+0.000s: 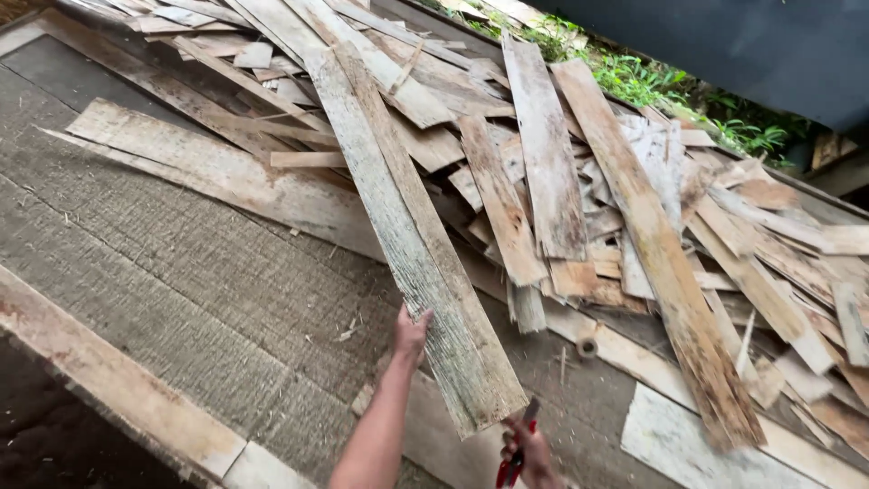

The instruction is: The person selects wooden planks from a pile and uses a red utility knife to cut them on a wooden workbench. The person repeatedly picks up planks, positions them, and slices along their length, then sets the cut pieces aside.

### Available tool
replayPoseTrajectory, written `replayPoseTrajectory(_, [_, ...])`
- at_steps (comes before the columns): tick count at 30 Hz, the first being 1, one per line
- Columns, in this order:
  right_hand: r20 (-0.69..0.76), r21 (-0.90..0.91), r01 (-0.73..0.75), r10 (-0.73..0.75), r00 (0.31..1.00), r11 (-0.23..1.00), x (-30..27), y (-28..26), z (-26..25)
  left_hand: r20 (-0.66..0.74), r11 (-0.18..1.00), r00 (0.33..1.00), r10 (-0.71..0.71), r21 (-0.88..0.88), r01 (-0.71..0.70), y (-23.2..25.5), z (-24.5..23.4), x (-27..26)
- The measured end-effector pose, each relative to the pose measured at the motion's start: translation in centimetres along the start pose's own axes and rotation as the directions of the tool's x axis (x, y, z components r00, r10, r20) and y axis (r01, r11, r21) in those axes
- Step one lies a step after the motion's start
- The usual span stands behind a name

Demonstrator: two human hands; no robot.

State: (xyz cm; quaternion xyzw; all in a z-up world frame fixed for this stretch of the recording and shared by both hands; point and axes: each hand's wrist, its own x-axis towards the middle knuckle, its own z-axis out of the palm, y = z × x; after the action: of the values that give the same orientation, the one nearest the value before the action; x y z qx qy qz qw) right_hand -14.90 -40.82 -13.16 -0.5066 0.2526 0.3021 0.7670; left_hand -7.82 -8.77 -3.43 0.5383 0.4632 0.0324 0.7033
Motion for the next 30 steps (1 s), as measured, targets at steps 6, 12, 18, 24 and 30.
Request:
replayPoseTrajectory(6, [0.04,-0.475,0.145,-0.144,0.989,0.868,-5.7,-8.9,4.8,0.11,0.987,0.994,-0.013,-0.16,0.031,-2.4,-0.8,-4.3])
replayPoseTrajectory(12, [0.156,-0.598,0.124,-0.036,0.987,0.792,-6.5,-9.2,7.7,0.136,0.996,0.99,-0.041,-0.076,0.051,0.2,-2.2,-11.3])
replayPoseTrajectory(18, [0.301,-0.536,0.384,-0.255,0.919,0.752,-6.3,-6.8,5.0,0.068,1.0,0.998,0.001,0.024,-0.003,0.2,-1.7,-13.3])
replayPoseTrajectory(24, [0.145,-0.591,0.387,-0.379,0.914,0.708,-3.6,-6.2,2.7,-0.018,0.973,0.974,0.225,0.051,-0.224,-9.4,0.5,-2.8])
replayPoseTrajectory(30, [0.129,-0.603,0.338,-0.329,0.935,0.722,-7.7,-7.2,4.5,-0.046,0.982,0.993,0.112,0.16,-0.103,-8.5,0.7,-4.1])
